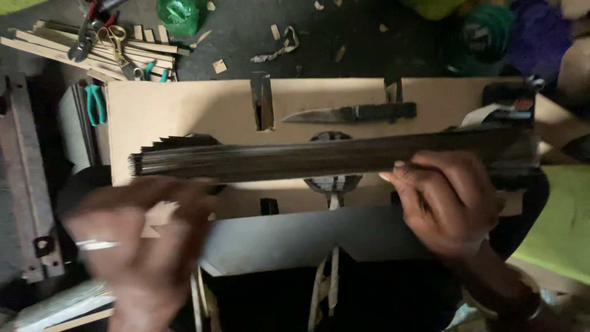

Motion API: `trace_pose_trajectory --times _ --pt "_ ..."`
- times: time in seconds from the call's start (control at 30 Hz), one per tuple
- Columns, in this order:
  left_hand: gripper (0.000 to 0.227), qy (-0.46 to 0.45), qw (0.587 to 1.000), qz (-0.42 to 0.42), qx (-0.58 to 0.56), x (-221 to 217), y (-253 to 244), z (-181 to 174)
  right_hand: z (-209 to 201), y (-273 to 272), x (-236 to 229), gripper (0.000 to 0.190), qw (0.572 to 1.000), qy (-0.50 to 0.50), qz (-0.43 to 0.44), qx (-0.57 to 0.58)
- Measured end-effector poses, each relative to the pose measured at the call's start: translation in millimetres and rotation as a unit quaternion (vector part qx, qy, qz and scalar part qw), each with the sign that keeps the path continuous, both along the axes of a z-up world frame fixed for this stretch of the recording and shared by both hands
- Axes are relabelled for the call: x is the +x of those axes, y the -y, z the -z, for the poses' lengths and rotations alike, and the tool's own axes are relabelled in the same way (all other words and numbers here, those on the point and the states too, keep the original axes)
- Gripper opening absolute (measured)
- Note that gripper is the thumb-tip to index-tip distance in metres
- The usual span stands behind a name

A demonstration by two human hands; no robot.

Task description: The person sits on the floor and repeatedly pulls individual sheets from a thick stack of paper using both hands. The person occasionally uses a knife to help separate the sheets. The separated sheets are placed into a pile beside the stack.

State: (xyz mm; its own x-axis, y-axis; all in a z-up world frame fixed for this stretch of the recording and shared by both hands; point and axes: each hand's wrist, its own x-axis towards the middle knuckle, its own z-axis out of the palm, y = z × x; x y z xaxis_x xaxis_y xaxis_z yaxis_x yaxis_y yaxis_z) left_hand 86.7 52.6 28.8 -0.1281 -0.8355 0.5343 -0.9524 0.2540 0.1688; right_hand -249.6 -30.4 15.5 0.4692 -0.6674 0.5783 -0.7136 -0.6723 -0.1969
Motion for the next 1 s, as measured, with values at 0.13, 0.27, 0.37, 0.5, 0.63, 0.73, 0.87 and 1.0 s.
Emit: trace_pose_trajectory --times 0.13,0.27,0.37,0.5,0.63,0.73,0.87,1.0 --pt "0.026 0.007 0.992 0.125 0.031 -48.4 36.6 -0.7 1.0 -3.2 0.1 0.017 1.000 0.015 0.021 0.008" --pt "0.032 -0.091 0.979 0.176 0.037 -59.0 52.9 5.3 1.6 0.5 3.5 0.016 1.000 0.001 0.021 -0.019" --pt "0.032 -0.114 0.976 0.181 0.032 -56.3 53.6 10.4 -4.1 3.0 6.1 0.016 0.999 -0.014 0.032 -0.005" --pt "0.034 -0.116 0.975 0.189 0.015 -56.9 54.6 17.8 -7.0 -4.7 4.8 0.016 0.996 -0.019 0.058 0.062" --pt "0.035 -0.124 0.971 0.201 0.031 -57.8 57.0 20.5 11.4 -1.6 4.2 0.018 0.996 0.017 0.046 0.079" --pt "0.038 -0.109 0.973 0.203 0.035 -54.8 55.9 23.5 17.8 -1.0 5.5 0.016 0.997 0.013 0.063 0.049" --pt "0.032 -0.084 0.978 0.191 0.014 -55.4 50.0 32.4 12.2 -0.1 5.2 0.018 0.998 0.005 0.042 0.050" --pt "0.039 -0.033 0.988 0.150 0.013 -43.6 41.6 30.5 5.2 4.0 -1.8 0.017 0.997 0.006 0.009 0.079"
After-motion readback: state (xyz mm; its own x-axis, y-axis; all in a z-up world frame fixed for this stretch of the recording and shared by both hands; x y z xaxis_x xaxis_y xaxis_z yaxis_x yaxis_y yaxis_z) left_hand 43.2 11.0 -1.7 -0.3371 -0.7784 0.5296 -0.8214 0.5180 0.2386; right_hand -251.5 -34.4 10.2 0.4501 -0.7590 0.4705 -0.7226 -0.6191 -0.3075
